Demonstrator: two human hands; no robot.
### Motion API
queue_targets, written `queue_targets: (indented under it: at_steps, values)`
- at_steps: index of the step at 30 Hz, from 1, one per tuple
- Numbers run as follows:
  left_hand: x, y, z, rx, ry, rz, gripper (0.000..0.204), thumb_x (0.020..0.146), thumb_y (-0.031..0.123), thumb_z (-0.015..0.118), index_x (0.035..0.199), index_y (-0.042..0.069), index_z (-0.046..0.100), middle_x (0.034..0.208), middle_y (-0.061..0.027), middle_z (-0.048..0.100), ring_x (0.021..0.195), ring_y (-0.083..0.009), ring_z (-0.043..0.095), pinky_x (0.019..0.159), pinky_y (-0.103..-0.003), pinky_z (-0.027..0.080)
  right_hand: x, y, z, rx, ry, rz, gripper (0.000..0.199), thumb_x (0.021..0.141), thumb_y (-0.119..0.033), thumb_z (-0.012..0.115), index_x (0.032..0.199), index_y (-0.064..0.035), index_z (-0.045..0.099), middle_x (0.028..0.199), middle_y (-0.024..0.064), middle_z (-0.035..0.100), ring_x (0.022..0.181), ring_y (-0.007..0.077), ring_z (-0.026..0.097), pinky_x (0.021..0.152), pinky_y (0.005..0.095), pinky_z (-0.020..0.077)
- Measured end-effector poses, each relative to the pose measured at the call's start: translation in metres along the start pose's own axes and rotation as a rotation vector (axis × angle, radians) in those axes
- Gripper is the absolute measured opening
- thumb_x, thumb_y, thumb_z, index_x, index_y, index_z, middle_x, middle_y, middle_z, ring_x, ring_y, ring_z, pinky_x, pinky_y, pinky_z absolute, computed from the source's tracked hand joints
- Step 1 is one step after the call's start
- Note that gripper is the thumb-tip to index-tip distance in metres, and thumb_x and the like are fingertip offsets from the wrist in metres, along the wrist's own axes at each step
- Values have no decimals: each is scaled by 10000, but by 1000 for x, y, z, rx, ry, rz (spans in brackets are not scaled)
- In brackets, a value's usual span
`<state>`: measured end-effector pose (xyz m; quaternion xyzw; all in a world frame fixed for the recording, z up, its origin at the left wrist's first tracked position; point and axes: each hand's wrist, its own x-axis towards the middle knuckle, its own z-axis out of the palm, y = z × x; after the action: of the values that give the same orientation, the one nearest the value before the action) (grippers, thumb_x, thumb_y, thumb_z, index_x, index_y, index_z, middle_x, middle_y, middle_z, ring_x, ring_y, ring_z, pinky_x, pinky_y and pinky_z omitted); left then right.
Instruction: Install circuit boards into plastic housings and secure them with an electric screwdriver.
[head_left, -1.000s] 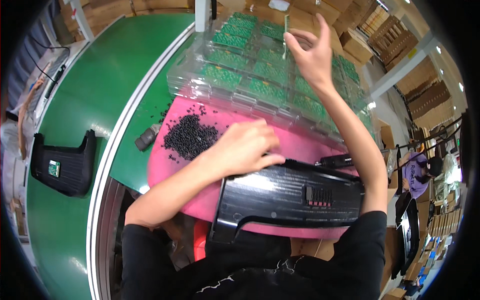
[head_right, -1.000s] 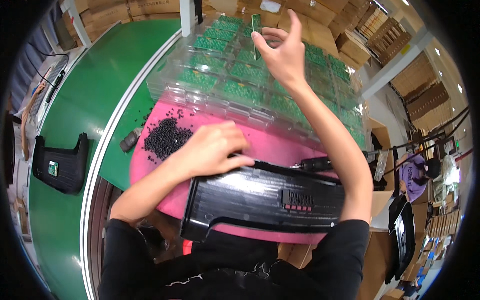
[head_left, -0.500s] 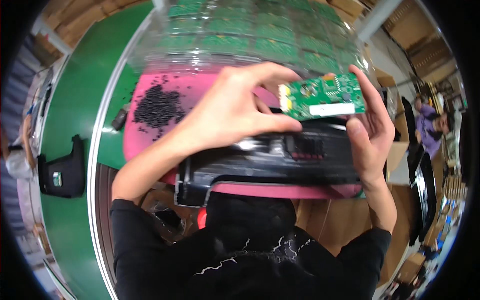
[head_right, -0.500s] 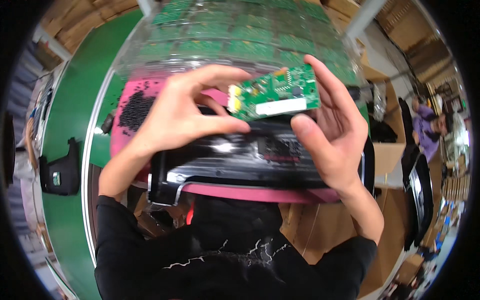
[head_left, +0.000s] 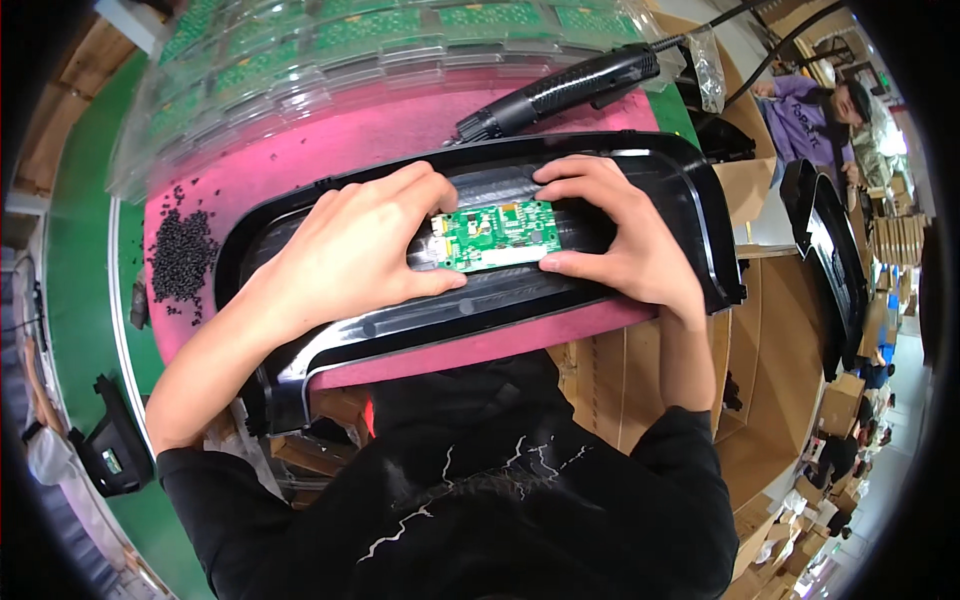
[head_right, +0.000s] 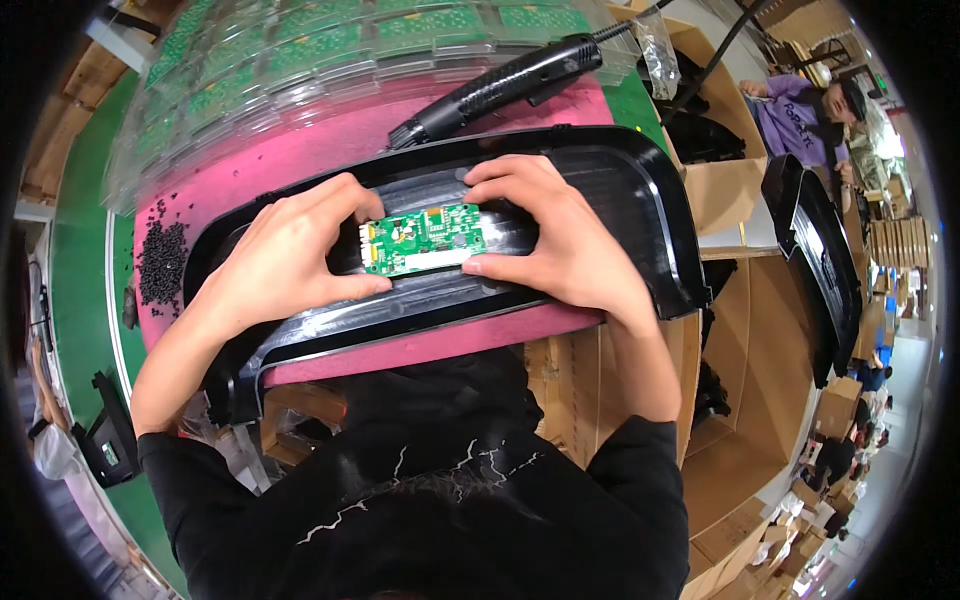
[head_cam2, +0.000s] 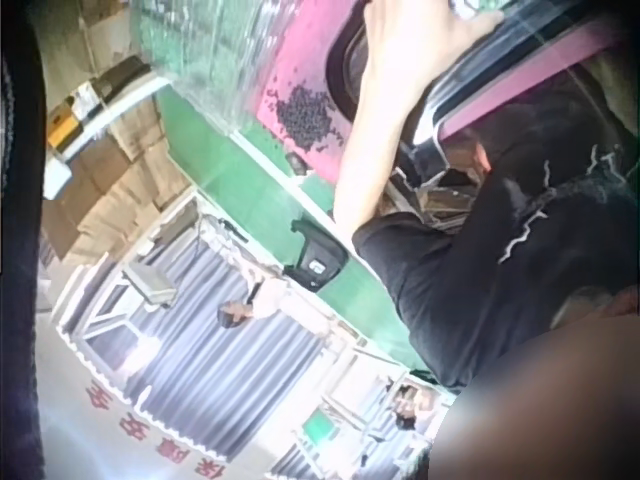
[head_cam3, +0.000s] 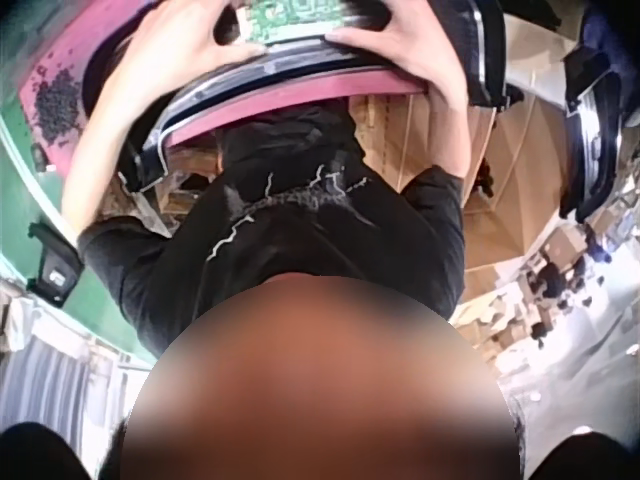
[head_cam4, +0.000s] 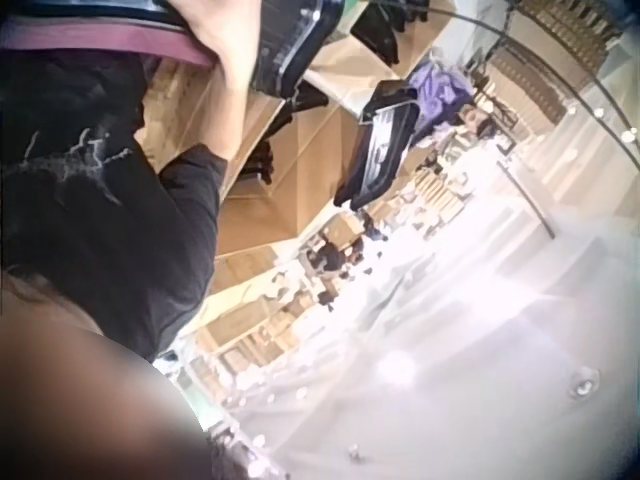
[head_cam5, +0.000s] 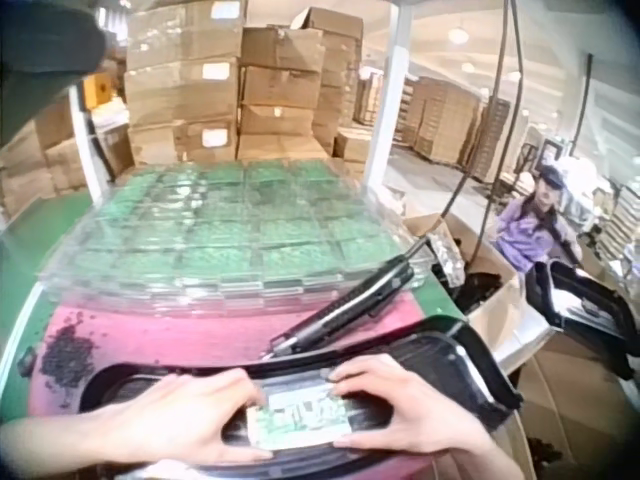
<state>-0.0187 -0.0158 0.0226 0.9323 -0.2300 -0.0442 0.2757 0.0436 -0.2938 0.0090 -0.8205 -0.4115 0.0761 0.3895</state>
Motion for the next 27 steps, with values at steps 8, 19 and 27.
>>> queue_targets:
  at_steps: [8,19,27]
  values:
    - [3,-1,7,6,-12,-78,528,663,233,863,1053,51,557,894,-92,554,806,-282,613,694,-393,502,-1,3,10,-84,67,9,555,654,-121,834,1166,-32,638,1253,109,597,1177,321,543,1014,411,440]
    - [0,-6,4,69,-63,-105,570,677,276,868,1092,55,546,919,-94,555,809,-288,617,689,-394,502,3,-3,13,-115,58,22,509,686,-102,823,1150,-15,632,1239,107,587,1189,320,524,1014,397,442]
    - [-9,-5,-19,9,335,116,329,816,212,790,1045,36,633,810,-82,640,685,-218,634,604,-330,510,1,-9,9,-142,118,23,770,640,-98,826,1345,-43,522,1342,157,522,1259,339,473,1087,413,352]
